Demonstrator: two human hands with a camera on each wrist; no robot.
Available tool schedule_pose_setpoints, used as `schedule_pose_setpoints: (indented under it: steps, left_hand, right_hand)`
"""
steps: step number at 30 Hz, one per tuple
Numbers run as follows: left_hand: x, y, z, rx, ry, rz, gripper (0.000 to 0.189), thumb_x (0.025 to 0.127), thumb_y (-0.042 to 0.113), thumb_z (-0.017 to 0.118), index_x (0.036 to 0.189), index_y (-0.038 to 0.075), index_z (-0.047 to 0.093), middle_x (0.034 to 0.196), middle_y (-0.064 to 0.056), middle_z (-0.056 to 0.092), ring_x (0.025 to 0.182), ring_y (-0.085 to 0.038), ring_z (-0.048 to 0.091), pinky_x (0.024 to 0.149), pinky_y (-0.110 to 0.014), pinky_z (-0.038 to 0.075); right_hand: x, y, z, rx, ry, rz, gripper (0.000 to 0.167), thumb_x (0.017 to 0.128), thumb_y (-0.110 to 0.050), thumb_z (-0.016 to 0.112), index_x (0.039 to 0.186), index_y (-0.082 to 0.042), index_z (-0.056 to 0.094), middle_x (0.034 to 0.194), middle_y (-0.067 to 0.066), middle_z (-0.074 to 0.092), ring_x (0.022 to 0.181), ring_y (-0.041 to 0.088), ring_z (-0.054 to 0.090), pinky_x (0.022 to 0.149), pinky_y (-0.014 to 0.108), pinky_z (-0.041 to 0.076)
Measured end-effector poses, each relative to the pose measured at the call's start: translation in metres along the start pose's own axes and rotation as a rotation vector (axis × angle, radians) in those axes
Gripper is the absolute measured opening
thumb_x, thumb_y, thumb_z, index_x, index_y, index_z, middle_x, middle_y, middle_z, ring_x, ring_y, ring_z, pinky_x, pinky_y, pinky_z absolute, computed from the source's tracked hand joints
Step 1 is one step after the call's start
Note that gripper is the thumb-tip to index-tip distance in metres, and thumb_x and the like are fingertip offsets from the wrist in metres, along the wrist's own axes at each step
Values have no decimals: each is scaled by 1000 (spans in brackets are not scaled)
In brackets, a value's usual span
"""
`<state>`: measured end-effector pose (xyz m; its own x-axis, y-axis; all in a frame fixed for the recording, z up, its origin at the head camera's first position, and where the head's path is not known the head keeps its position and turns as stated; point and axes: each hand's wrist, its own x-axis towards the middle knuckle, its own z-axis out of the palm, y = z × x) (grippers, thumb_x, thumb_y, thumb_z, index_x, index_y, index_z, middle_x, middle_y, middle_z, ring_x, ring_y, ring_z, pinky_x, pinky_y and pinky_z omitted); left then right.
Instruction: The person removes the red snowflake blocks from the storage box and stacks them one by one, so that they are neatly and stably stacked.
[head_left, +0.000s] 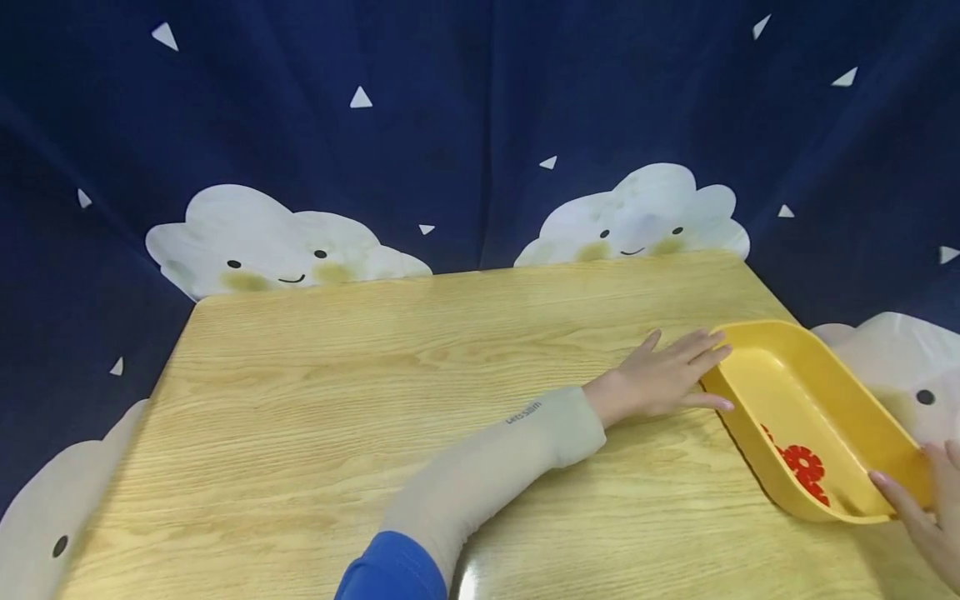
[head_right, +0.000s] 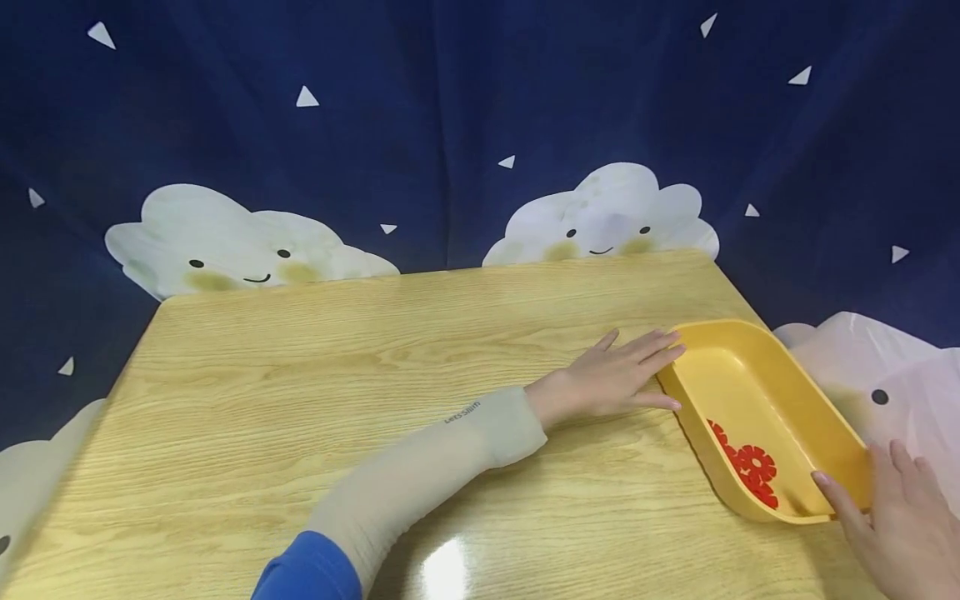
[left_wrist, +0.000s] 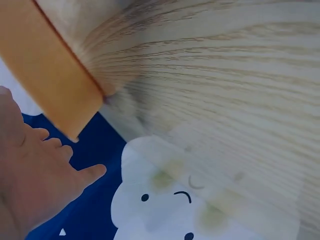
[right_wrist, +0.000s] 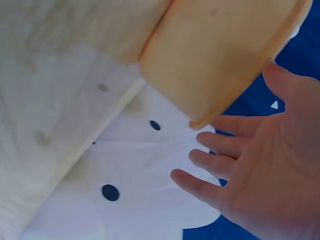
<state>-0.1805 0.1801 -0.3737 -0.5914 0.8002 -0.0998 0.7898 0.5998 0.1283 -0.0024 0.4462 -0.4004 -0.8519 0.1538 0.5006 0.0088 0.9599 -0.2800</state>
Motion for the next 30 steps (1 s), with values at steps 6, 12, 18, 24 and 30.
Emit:
schedule_pose_setpoints:
  steps: [6, 12, 18, 24, 30]
  left_hand:
    - [10, -1, 7, 20, -27, -26, 78, 92, 74, 18, 156, 37, -4, 157, 21, -19, 141, 3, -18, 119, -41, 4]
    - [1, -10, 13, 62, 31, -7, 79, 92, 74, 19, 158, 34, 1, 160, 16, -13, 143, -1, -16, 119, -43, 8]
    - [-29, -24, 17, 67, 107, -12, 78, 94, 71, 21, 158, 28, 12, 163, 10, -1, 146, -5, -9, 119, -43, 11]
    - [-67, -40, 23, 60, 203, -38, 76, 97, 67, 27, 157, 21, 22, 163, 3, 15, 148, -9, 4, 118, -44, 18]
    - [-107, -51, 25, 55, 263, -81, 76, 97, 65, 32, 155, 16, 30, 161, -2, 23, 148, -14, 14, 116, -45, 23]
  right_hand:
    - [1, 3, 3, 102, 57, -87, 63, 97, -54, 50, 74, 4, 42, 60, 11, 39, 55, -2, 27, 44, 24, 20]
    - [8, 3, 3, 114, -122, 25, 39, 100, -26, 55, 87, 9, 42, 64, 12, 42, 53, 0, 31, 43, 25, 25]
    - [27, 0, 14, 98, -278, -10, 34, 101, -20, 53, 99, 10, 37, 79, 15, 37, 67, 23, 36, 56, 25, 26]
    - [44, -12, 31, 266, -392, -83, 58, 103, -15, 46, 142, 19, 20, 129, 49, 29, 127, 55, 30, 117, 43, 14]
    - [63, -30, 43, 333, -562, -93, 75, 105, -21, 42, 148, 13, -9, 149, 43, -9, 139, 56, -11, 111, 61, -11]
